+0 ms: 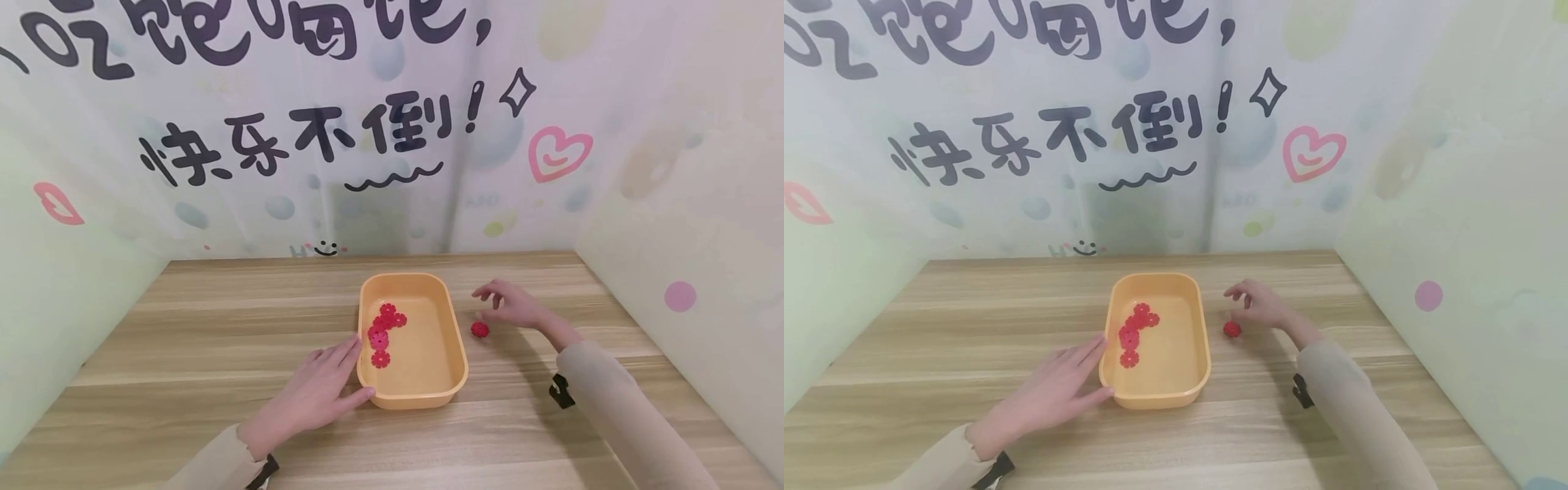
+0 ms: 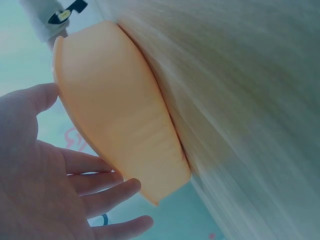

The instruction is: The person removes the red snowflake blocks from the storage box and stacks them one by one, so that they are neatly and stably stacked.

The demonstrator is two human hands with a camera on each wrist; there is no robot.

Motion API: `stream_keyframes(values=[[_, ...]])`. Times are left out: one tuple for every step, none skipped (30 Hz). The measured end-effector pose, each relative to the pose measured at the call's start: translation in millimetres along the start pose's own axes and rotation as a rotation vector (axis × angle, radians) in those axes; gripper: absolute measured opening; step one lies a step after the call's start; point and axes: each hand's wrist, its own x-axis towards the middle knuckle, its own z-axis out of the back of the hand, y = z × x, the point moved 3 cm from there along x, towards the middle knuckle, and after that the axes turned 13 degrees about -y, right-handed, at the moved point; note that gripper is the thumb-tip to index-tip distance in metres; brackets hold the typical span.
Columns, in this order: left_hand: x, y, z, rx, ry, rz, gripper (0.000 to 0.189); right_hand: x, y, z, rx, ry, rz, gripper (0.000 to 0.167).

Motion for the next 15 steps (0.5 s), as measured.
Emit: stream_keyframes(values=[[0.0, 0.0, 0.1, 0.001, -0.003, -0.001, 0.077, 5.2, 3, 3, -0.001, -0.014, 0.015, 0.035], [0.1, -0.1, 0.3, 0.003, -0.005, -0.002, 0.077, 10.7, 7, 5, 0.000, -0.025, 0.017, 0.034], [0.1, -0.1, 0.4, 0.002, -0.005, -0.001, 0.077, 16.2, 11, 7, 0.004, -0.030, 0.015, 0.034], [0.1, -0.1, 0.3, 0.001, -0.004, -0.002, 0.077, 21.9, 15, 9, 0.010, -0.035, 0.016, 0.034], [0.1, -0.2, 0.4, 0.002, -0.003, -0.002, 0.078, 27.6, 19, 10, 0.017, -0.037, 0.014, 0.034], [0.3, -0.1, 0.4, 0.003, -0.002, -0.003, 0.078, 33.2, 23, 11, 0.019, -0.035, 0.012, 0.034], [0.4, -0.2, 0.4, 0.002, 0.000, -0.004, 0.077, 38.6, 29, 12, 0.022, -0.031, 0.007, 0.035], [0.5, -0.2, 0.4, 0.001, 0.002, -0.004, 0.077, 44.0, 35, 12, 0.019, -0.030, 0.000, 0.035], [0.5, -0.1, 0.3, 0.002, 0.004, -0.006, 0.077, 49.2, 40, 12, 0.019, -0.025, -0.001, 0.035], [0.5, -0.1, 0.3, 0.002, 0.005, -0.007, 0.077, 54.3, 46, 11, 0.022, -0.017, -0.008, 0.035], [0.5, 0.0, 0.3, 0.002, 0.006, -0.006, 0.077, 59.2, 52, 11, 0.020, -0.008, -0.014, 0.036], [0.5, 0.1, 0.3, 0.000, 0.008, -0.005, 0.077, 64.1, 57, 10, 0.019, 0.004, -0.019, 0.036], [0.4, 0.1, 0.4, -0.001, 0.009, -0.003, 0.077, 69.0, 62, 8, 0.020, 0.015, -0.028, 0.036], [0.4, 0.2, 0.4, 0.000, 0.008, -0.002, 0.077, 73.8, 67, 7, 0.016, 0.028, -0.037, 0.036], [0.3, 0.2, 0.5, 0.001, 0.007, -0.001, 0.078, 78.5, 71, 4, 0.015, 0.045, -0.043, 0.037]])
